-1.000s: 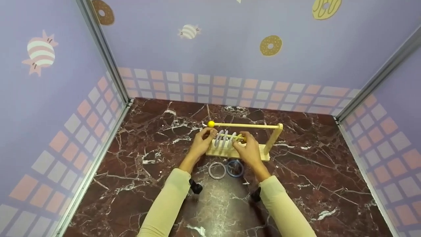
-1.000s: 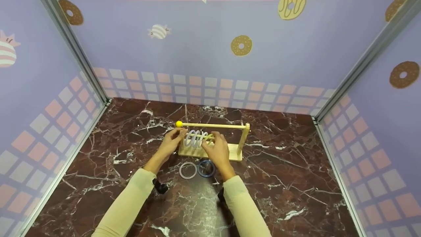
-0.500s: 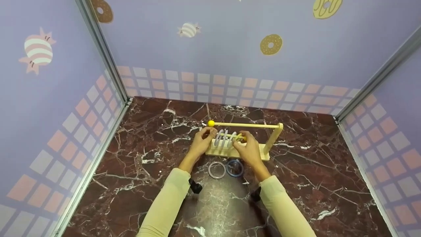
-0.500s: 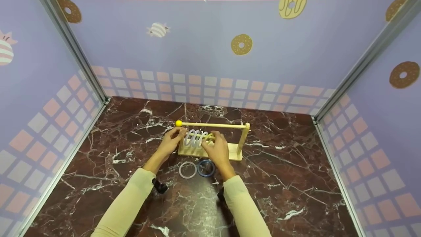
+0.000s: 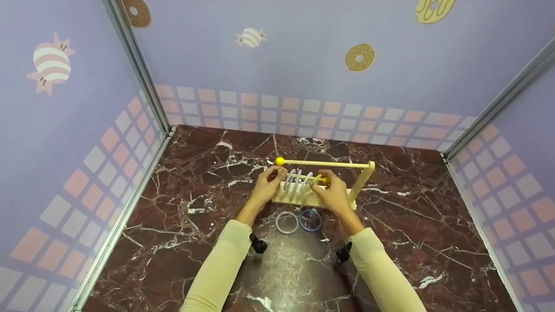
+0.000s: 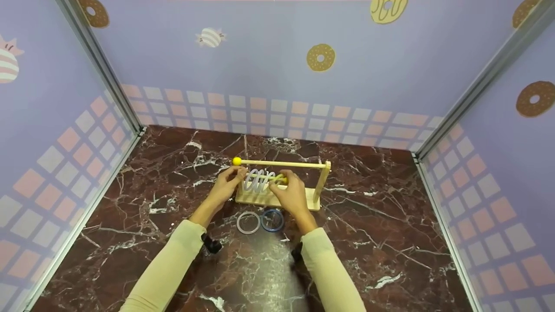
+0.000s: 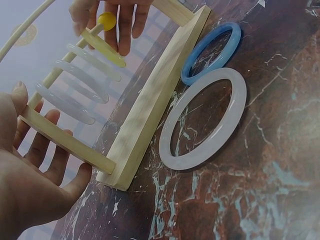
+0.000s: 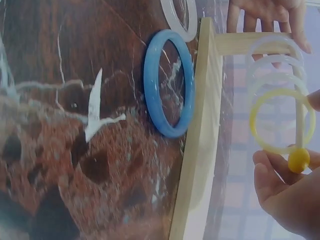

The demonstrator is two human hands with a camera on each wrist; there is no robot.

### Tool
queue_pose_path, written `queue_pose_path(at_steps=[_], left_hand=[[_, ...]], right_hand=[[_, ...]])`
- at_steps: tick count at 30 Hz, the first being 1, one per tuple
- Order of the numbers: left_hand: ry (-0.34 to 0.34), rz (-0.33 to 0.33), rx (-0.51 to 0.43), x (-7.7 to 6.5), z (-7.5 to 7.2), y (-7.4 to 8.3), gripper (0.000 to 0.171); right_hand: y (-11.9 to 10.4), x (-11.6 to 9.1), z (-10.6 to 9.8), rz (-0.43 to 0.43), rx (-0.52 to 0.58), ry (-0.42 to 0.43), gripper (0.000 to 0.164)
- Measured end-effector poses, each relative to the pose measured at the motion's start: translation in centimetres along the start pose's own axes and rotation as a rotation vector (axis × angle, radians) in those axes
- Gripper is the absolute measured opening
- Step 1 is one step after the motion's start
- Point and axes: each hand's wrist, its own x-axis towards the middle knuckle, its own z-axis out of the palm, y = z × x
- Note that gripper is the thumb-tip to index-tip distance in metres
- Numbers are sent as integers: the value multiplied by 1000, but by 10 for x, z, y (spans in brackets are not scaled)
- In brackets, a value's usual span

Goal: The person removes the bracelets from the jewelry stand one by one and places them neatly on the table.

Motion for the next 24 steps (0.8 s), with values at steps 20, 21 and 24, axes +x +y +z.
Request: queue_pose_path(at_steps=[20,21,24], left_hand=[[-22,5,15,-1,-3,-1,24],[-21,4,12,-1,-3,0,24],[-17,4,10,0,-2,0,25]], right_hand=[[8,-18,-38,-117,-30,-40,58],[9,-20,-39,-118,-32,-42,58],[13,-26,-44,-134,-49,-60,57]])
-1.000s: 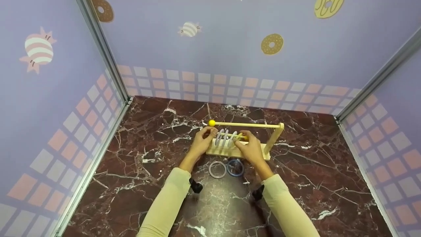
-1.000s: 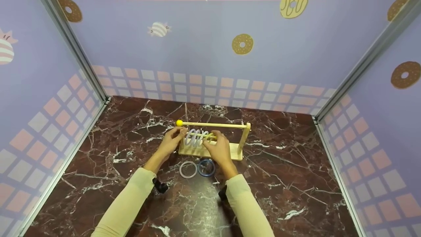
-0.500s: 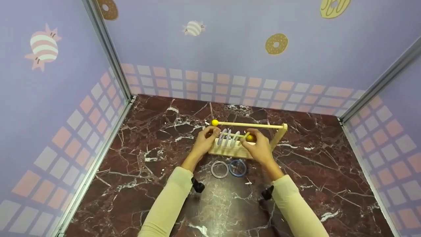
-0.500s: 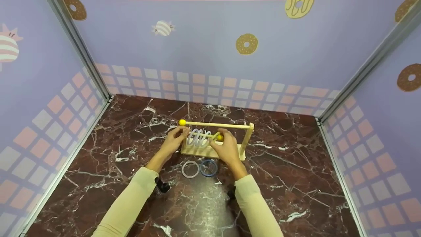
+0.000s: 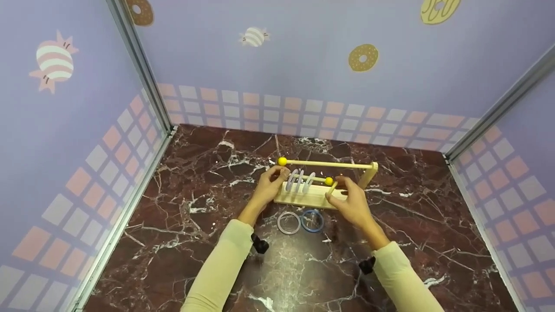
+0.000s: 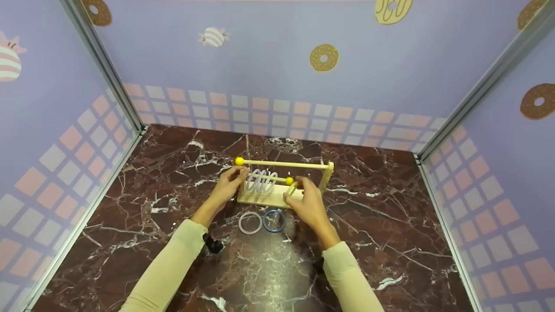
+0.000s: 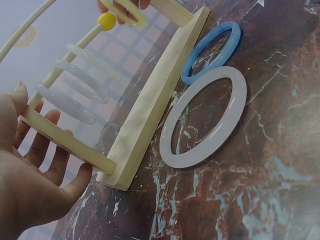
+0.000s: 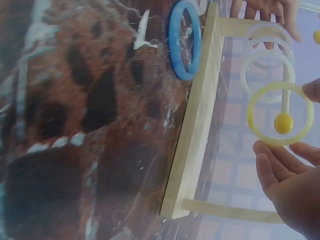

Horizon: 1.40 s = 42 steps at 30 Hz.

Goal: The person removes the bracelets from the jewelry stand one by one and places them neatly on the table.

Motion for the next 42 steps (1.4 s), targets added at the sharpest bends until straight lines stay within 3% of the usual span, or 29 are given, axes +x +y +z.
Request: queue_pose_path(at_steps=[7,13,21,27,42], left_hand=[[-16,-16,15,1,0,-1,23],[-15,-8,16,4,-1,0,22],[-73,8,8,3,0,-3,24],[-58,4,-8,4,-2,-4,23],[-52,4,5,2,-3,-1,24]], right_hand=[[12,-20,-6,-35,-15,-117,49],[19,-28,-3,-44,92,-203,45],[30,-43,5,-45,143,-155,50],[34,-44,7,-11,170,-159,51],[45,-55,-13,17,-60,-132,55]])
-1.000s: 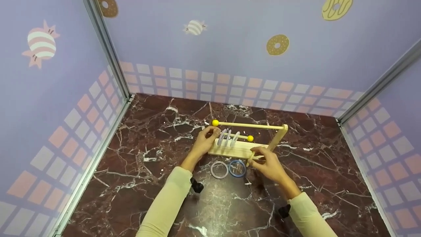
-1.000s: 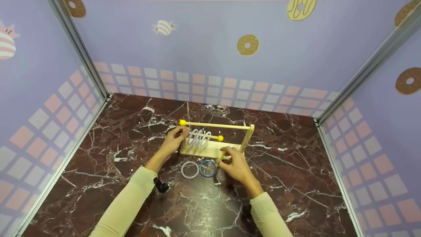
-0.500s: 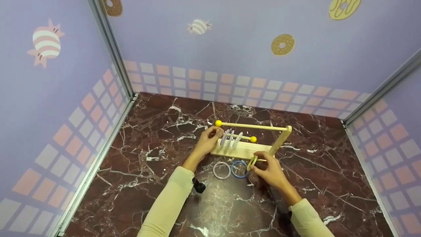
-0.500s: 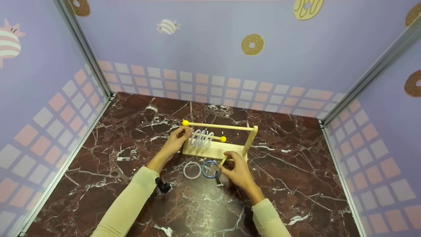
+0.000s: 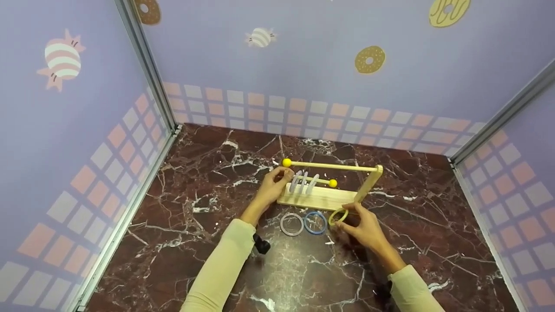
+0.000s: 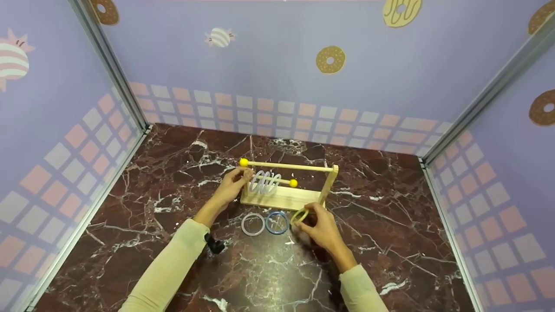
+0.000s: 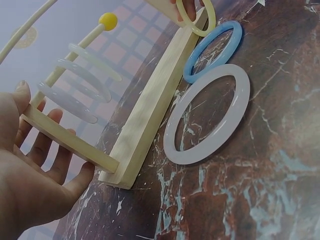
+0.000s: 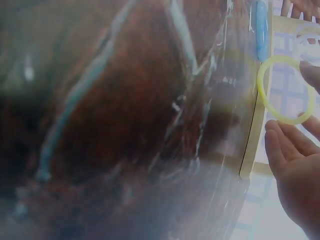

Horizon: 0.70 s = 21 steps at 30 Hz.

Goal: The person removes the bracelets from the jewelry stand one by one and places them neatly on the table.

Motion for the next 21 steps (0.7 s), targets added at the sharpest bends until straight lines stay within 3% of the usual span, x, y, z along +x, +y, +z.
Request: queue_pose_path(at_steps=[4,9,21], left_hand=[[-14,-3,0,-1,0,5,26],[-22,-3,3,1,1,-2,26],[12,9,-21,0,1,-2,25]], right_hand=[[3,-3,-2,-9,-51,9,56],[8,-9,-6,-26,-84,-8,55],[12,-13,0,-40,-137,-43,54]])
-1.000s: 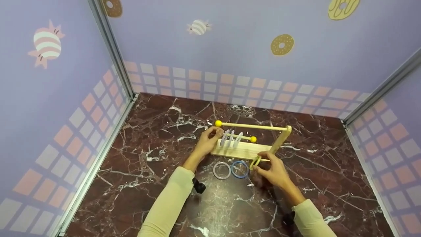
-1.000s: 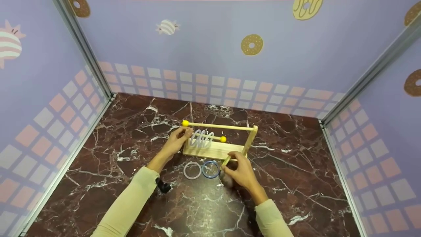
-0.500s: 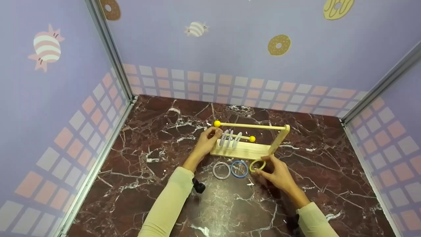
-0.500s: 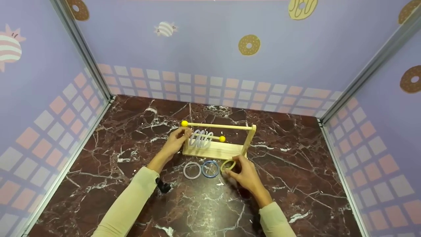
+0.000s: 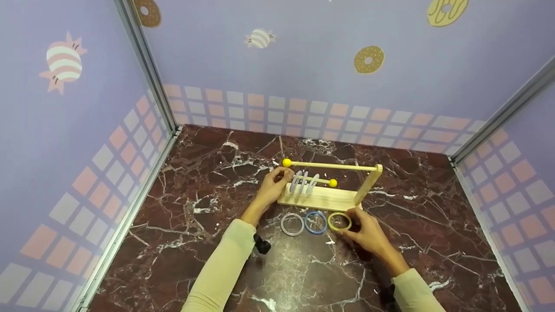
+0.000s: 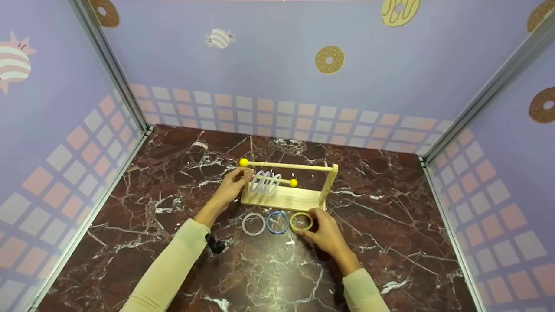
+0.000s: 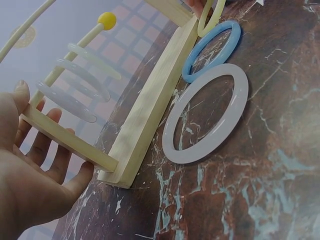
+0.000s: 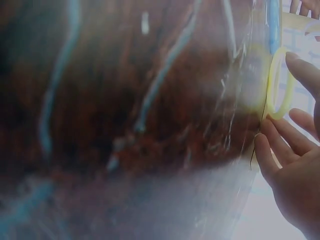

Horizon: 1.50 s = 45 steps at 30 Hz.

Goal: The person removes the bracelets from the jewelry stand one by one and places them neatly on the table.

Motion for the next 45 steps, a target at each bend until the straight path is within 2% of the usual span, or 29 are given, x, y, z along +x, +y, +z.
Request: queue_pose_path(at_steps=[7,15,25,36,45], left_hand=[[-14,-3,21,2,0,2,26],[-32,-26,19,2,0,4,24],[16,13,8,3,5,5,23],[41,5,34,2,6,2,26],[-9,23,49,3,-1,-1,26]], right_hand=[[1,1,4,-36,-81,-5,60],[0,1,6,-49,-102,-4,61],[2,6,3,-52,-99,-10,62],[3,4,3,-38,-95,-42,62],[1,1,5,-49,-84,-42,59]])
